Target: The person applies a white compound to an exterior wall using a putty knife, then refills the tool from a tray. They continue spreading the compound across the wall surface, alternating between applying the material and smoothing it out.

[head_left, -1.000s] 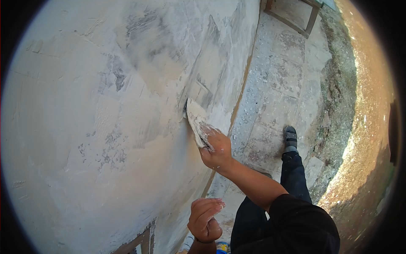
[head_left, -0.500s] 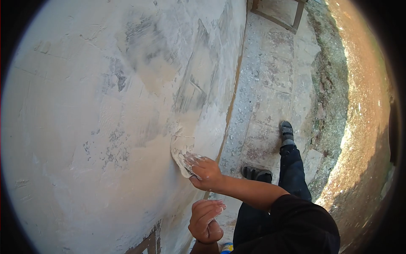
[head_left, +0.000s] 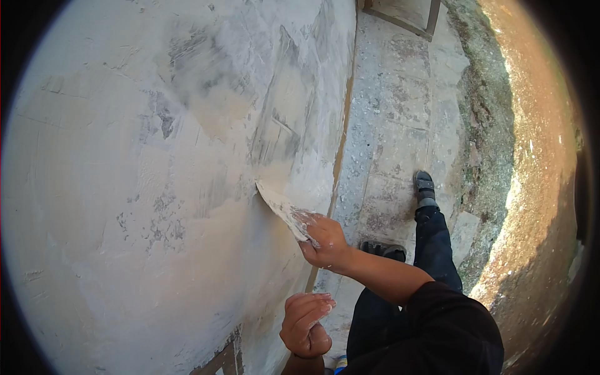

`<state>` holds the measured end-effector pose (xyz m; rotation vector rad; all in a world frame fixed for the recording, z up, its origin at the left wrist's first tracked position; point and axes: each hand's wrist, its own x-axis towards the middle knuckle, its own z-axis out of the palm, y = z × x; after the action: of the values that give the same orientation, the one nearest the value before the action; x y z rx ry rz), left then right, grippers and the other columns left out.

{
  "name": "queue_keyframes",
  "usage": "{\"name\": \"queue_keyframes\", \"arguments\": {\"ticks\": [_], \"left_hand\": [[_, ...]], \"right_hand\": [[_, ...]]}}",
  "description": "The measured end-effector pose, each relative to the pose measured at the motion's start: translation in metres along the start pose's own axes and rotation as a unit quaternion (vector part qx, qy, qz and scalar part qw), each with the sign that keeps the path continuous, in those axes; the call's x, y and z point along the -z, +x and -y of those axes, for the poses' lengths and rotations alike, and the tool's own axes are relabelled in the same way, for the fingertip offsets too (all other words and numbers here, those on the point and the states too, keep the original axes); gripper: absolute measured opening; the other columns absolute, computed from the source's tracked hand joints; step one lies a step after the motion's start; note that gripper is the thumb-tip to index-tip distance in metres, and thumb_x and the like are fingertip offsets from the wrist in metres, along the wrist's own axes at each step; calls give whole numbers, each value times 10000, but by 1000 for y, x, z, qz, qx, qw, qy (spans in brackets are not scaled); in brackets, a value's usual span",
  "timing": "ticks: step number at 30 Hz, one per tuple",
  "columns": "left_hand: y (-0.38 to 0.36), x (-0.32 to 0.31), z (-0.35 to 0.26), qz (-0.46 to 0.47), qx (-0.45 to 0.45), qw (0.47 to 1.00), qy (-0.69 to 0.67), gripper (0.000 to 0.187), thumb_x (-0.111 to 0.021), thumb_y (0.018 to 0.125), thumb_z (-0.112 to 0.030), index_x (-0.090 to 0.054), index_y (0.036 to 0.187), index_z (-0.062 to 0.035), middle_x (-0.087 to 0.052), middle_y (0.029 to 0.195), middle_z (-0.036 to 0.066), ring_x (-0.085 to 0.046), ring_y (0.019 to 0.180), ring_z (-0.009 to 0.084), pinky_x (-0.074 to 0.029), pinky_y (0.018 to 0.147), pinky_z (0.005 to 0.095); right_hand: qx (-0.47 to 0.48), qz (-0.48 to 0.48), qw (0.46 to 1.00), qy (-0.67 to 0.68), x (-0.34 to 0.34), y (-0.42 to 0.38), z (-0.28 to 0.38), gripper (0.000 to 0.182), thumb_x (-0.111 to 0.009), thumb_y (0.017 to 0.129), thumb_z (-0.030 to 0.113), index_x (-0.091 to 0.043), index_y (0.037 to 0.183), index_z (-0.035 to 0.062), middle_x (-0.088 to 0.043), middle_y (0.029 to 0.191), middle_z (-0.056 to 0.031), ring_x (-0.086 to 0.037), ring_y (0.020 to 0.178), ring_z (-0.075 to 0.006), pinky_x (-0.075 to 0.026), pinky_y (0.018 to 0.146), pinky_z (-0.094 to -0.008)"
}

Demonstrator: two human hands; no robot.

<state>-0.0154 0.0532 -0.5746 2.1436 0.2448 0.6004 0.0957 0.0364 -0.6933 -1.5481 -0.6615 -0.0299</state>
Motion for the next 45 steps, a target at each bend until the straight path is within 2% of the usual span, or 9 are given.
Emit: {"name": "queue_keyframes", "arguments": {"ticks": [9, 11, 16, 27, 30, 35, 37, 40, 45], "left_hand": [[-2, 10, 4, 0, 0, 1000, 3, 359, -371, 546, 40, -548, 856, 13, -627, 705, 170, -621, 646, 303, -467, 667, 407], [-4, 11, 5, -3, 3, 1000, 4, 358, -371, 546, 41, -549, 855, 12, -627, 704, 168, -620, 644, 300, -466, 664, 404], [-6, 14, 5, -3, 11, 1000, 1, 350, -372, 543, 50, -547, 846, 17, -620, 697, 167, -608, 634, 292, -467, 644, 391], [-11, 3, 21, 18, 51, 999, -8, 369, -355, 529, 68, -553, 838, 33, -617, 716, 186, -610, 646, 299, -484, 653, 388], [-10, -7, 25, 41, 64, 997, -15, 370, -353, 528, 70, -554, 837, 33, -621, 723, 183, -611, 653, 299, -485, 658, 383], [0, -24, 25, 76, 65, 995, -19, 375, -353, 523, 77, -556, 835, 31, -631, 736, 175, -617, 669, 298, -484, 668, 379], [4, -29, 21, 84, 63, 994, -23, 372, -355, 530, 85, -558, 836, 32, -634, 737, 173, -622, 681, 296, -483, 671, 380], [10, -32, 17, 85, 63, 994, -18, 371, -354, 539, 85, -564, 840, 33, -635, 734, 169, -623, 689, 293, -485, 672, 374], [12, -47, 23, 93, 64, 993, -19, 372, -350, 545, 86, -568, 842, 32, -638, 739, 167, -623, 690, 289, -488, 670, 362]], "right_hand": [[15, 39, 999, 20, 14, -25, 11, 352, -587, 621, -30, -619, 971, -46, -637, 902, -192, -633, 750, -327, -517, 677, -332], [-113, 16, 990, 82, 21, -20, 10, 389, -562, 631, -24, -604, 1018, -20, -621, 913, -197, -610, 750, -340, -501, 666, -330], [-371, -31, 897, 238, 22, -3, 9, 251, -492, 754, -8, -622, 968, -29, -620, 708, -57, -504, 635, -66, -439, 565, -252], [-441, -92, 892, -34, 60, 6, -99, 262, -526, 733, 17, -617, 971, -41, -619, 705, -38, -523, 568, -93, -422, 519, -267], [-456, -73, 867, 188, 101, 10, -96, 213, -543, 754, -3, -629, 941, -54, -647, 805, -56, -575, 685, -104, -456, 631, -262], [-443, 15, 852, 279, 153, 11, -147, 205, -549, 753, -3, -644, 931, -38, -672, 839, -90, -629, 766, -139, -478, 670, -279], [-450, 91, 845, -273, 141, -12, -231, 224, -560, 731, 10, -653, 932, -17, -671, 797, -107, -637, 743, -163, -483, 660, -294], [-466, -46, 883, -38, 139, -6, -227, 238, -560, 706, 21, -652, 924, -6, -665, 772, -132, -643, 710, -202, -487, 649, -325], [-445, -29, 892, -70, 109, 17, -189, 240, -553, 713, 35, -637, 931, -17, -656, 771, -182, -647, 705, -281, -489, 647, -352]]}}
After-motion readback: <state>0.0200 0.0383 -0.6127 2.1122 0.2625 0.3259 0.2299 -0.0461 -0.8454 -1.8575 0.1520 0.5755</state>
